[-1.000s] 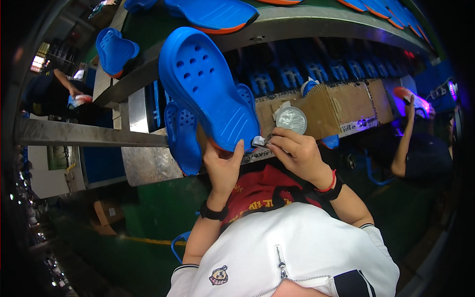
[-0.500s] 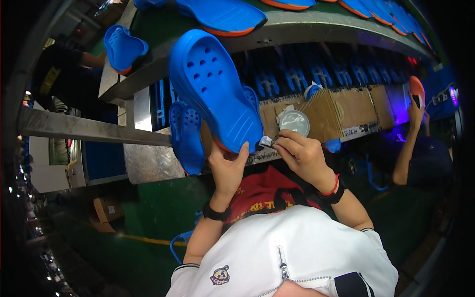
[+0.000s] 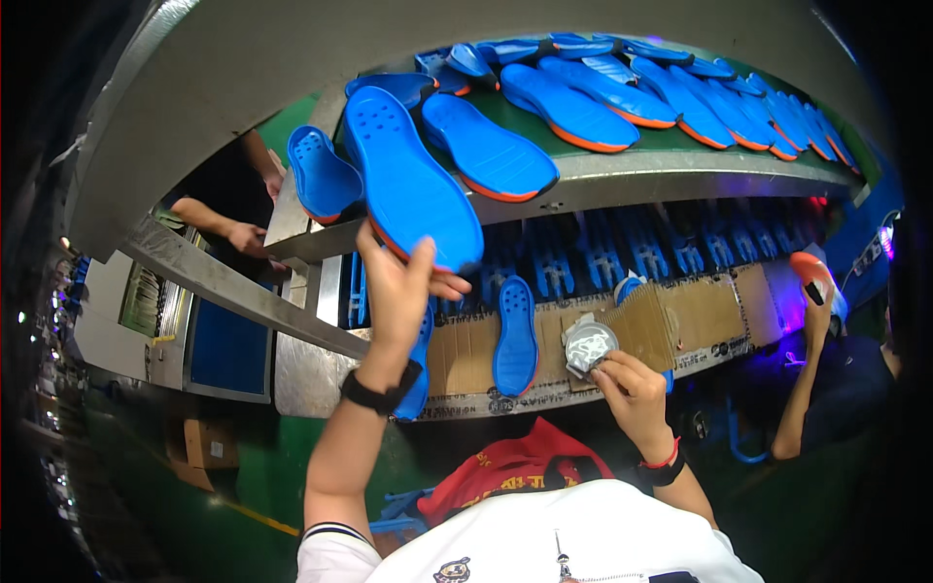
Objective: Applying adhesive to shoe soles using a brush and placing them onto a cooling or drying rack.
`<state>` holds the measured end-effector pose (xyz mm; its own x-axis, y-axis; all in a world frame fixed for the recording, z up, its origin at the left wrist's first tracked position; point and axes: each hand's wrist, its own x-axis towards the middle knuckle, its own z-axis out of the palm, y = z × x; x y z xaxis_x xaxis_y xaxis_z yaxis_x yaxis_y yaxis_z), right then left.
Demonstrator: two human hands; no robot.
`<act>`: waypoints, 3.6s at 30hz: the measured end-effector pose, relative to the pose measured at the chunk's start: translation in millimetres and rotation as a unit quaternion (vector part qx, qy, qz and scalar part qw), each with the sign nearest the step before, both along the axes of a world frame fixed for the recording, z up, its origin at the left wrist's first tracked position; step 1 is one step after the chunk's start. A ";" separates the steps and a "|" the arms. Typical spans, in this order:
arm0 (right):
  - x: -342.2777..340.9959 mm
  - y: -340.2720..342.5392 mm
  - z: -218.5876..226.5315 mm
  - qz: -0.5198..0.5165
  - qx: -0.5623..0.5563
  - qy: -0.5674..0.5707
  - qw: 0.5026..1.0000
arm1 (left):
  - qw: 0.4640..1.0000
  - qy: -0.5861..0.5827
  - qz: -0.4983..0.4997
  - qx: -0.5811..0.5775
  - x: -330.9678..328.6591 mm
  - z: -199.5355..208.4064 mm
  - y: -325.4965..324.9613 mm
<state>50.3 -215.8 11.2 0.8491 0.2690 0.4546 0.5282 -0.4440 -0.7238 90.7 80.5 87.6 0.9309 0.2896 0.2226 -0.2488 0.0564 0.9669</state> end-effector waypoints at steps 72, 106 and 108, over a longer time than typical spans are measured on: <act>-20.5 23.3 -23.4 0.115 0.036 0.046 0.992 | 0.972 0.195 0.045 -0.119 -135.7 -118.6 -23.6; -9.2 45.3 -7.6 0.132 -0.069 -0.076 0.986 | 0.980 0.068 0.118 0.144 -122.9 -100.3 -65.4; -9.5 44.2 -6.8 0.130 -0.069 -0.082 0.986 | 0.982 0.091 0.125 0.112 -123.4 -102.0 -66.7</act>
